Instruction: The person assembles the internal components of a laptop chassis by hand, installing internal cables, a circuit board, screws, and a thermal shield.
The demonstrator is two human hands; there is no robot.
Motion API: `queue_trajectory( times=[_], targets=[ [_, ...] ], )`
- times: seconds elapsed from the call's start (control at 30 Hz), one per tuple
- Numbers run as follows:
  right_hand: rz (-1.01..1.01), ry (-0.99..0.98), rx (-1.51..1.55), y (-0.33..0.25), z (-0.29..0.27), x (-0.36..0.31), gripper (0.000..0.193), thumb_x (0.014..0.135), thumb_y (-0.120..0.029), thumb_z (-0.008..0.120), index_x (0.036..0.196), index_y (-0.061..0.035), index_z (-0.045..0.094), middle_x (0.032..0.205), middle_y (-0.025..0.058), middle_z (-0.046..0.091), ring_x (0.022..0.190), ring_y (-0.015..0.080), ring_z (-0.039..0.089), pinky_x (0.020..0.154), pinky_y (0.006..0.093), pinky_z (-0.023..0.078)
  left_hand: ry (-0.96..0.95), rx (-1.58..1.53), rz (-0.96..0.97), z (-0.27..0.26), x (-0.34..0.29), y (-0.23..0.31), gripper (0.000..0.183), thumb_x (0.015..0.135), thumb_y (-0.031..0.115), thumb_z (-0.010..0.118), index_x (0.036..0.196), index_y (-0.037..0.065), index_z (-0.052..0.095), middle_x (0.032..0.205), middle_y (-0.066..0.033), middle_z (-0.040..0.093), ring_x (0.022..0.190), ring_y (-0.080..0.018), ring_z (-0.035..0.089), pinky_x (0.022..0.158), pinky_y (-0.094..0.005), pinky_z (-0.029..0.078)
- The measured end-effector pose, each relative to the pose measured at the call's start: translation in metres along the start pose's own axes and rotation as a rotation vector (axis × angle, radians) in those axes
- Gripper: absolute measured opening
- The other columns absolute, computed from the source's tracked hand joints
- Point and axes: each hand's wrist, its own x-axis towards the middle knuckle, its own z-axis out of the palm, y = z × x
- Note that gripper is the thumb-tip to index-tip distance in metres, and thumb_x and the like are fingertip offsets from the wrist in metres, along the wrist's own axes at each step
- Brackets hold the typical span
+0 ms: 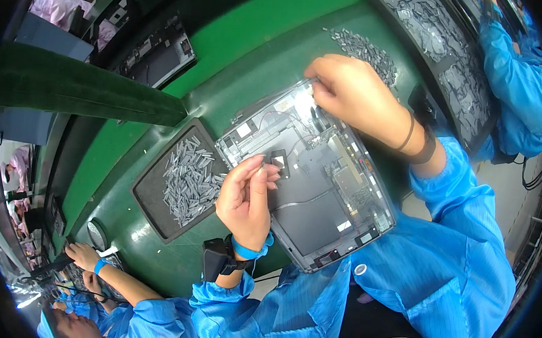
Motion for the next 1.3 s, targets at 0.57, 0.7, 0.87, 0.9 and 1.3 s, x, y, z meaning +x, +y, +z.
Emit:
queue_trajectory(
  times=[0.57,0.7,0.87,0.9,1.3],
  targets=[
    [-0.026,-0.051,0.021,0.003,-0.007,0.008,0.018,0.075,-0.007,0.061,0.088,0.0037,0.067,0.076,0.0209,0.066,0.071,0.0349,0.067,0.067,0.0400,0.054,0.073,-0.040,0.008,0.001,0.001,-0.003,0.018,0.096,0.003,0.056,0.112,-0.005,0.058,0.088,-0.0129,0.067,0.074,-0.0142,0.064,0.064,-0.0240,0.053],
    [0.157,-0.144,0.160,-0.002,-0.015,0.010,0.016,0.075,-0.008,0.060,0.086,0.0025,0.066,0.076,0.0202,0.066,0.074,0.0371,0.066,0.067,0.0431,0.053,0.056,-0.071,0.010,0.001,0.001,-0.006,0.019,0.096,0.002,0.056,0.114,-0.004,0.059,0.091,-0.0130,0.068,0.077,-0.0138,0.065,0.065,-0.0238,0.053],
    [-0.012,-0.007,-0.098,-0.005,0.002,0.007,0.007,0.075,-0.005,0.058,0.074,0.0017,0.054,0.073,0.0204,0.061,0.071,0.0406,0.062,0.065,0.0482,0.051,0.070,-0.059,0.005,0.002,0.002,-0.004,0.018,0.096,0.003,0.057,0.112,-0.005,0.058,0.089,-0.0130,0.067,0.075,-0.0141,0.064,0.064,-0.0238,0.052],
    [-0.016,-0.005,-0.099,-0.007,0.003,0.006,0.007,0.075,-0.005,0.058,0.074,0.0017,0.054,0.073,0.0204,0.061,0.071,0.0406,0.062,0.065,0.0482,0.051,0.073,-0.061,0.005,0.002,0.001,-0.003,0.018,0.096,0.003,0.057,0.112,-0.005,0.059,0.090,-0.0131,0.067,0.075,-0.0142,0.064,0.064,-0.0240,0.052],
    [0.048,-0.007,-0.090,-0.014,0.002,-0.008,0.010,0.076,-0.003,0.060,0.084,0.0017,0.058,0.078,0.0183,0.058,0.073,0.0389,0.062,0.066,0.0473,0.051,0.098,-0.003,0.041,0.003,0.000,-0.007,0.023,0.096,-0.001,0.054,0.117,-0.003,0.063,0.098,-0.0134,0.068,0.078,-0.0130,0.065,0.066,-0.0242,0.054]
  ],
)
